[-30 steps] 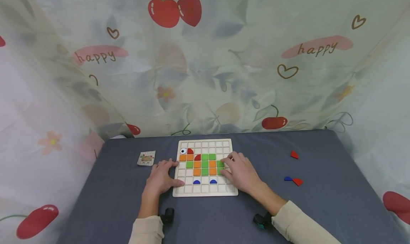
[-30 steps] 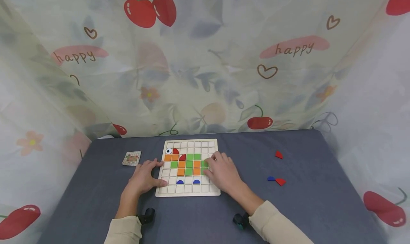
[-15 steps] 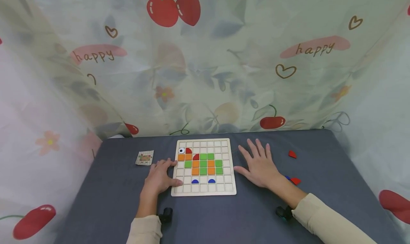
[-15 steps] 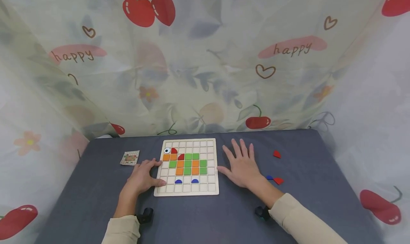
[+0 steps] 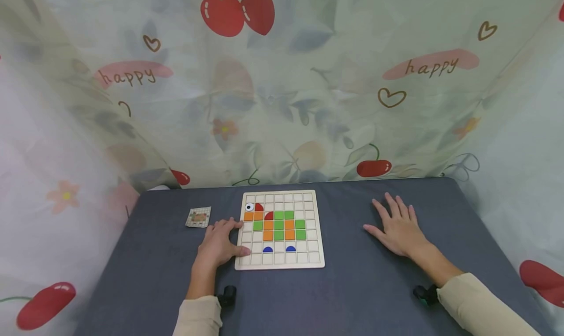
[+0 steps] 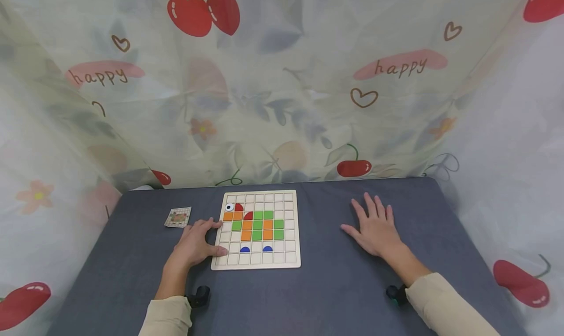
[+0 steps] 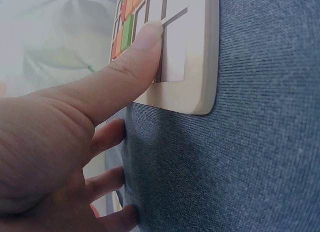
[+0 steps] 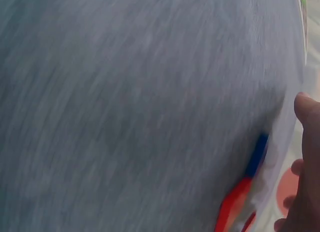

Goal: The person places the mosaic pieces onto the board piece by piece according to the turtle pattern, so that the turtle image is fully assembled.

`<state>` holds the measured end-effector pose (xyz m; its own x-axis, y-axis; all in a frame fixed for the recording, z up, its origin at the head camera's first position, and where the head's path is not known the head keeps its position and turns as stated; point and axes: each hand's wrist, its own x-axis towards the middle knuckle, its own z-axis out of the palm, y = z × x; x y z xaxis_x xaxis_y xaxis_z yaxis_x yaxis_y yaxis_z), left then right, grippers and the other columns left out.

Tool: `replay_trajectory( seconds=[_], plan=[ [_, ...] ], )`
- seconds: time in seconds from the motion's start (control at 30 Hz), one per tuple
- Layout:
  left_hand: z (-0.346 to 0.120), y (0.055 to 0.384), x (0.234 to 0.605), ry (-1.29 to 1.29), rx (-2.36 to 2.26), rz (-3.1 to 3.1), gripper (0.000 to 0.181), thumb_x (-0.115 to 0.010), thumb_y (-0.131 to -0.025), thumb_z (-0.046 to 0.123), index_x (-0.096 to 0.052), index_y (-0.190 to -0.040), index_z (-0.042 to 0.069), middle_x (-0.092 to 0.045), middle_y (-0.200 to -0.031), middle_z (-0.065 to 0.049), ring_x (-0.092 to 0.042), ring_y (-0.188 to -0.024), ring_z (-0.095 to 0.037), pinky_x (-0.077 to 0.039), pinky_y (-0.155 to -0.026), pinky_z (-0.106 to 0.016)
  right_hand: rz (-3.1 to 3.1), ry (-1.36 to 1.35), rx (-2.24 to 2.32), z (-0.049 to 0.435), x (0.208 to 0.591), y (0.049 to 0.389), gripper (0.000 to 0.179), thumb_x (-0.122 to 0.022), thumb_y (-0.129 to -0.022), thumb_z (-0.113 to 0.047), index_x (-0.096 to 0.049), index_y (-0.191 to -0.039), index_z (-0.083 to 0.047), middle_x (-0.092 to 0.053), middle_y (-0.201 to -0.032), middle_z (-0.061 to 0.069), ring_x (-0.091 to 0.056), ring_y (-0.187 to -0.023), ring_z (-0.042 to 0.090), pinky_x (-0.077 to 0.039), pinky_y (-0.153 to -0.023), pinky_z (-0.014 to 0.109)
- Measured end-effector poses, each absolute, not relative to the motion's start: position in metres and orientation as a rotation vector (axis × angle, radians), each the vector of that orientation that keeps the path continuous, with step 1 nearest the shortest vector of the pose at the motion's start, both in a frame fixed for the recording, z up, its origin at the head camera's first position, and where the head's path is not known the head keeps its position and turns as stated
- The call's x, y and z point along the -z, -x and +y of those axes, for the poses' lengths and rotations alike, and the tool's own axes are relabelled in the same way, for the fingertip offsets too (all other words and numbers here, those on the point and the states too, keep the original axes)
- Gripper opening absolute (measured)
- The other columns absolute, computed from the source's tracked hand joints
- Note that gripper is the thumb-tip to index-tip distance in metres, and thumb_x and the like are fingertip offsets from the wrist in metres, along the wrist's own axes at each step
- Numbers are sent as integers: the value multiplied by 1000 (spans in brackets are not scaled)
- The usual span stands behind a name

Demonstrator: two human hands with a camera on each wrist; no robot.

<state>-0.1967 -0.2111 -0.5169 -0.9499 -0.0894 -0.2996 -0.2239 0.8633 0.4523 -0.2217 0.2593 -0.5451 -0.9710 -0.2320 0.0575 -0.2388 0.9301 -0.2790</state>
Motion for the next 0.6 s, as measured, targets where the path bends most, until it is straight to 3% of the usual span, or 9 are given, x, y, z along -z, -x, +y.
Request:
replay_trajectory(
  seconds=[0.3,0.47,0.6],
  plan=[
    [-211,195,516,249,-718,2760,87,-94,-70,36,-56,-147,26,-37,-165,-11,-31,-148,-41,-32,-111,-76,-3142,-204,-423,297,538,225,78,-46,-104,-57,-31,-157,-1,-23,-159,37,-20,-143,61,-27,-108,79],
    [-211,197,517,261,-721,2753,88,-94,-70,35,-55,-148,26,-36,-166,-10,-30,-149,-40,-32,-112,-76,-3072,-188,-424,309,545,225,62,-52,-106,-45,-44,-148,0,-38,-145,38,-32,-129,60,-35,-99,75],
    [-211,197,518,253,-725,2755,88,-94,-70,36,-55,-148,27,-36,-166,-9,-29,-150,-40,-31,-112,-77,-2965,-222,-395,313,549,225,42,-62,-102,-29,-58,-132,1,-49,-130,36,-40,-116,56,-39,-90,71]
  ],
)
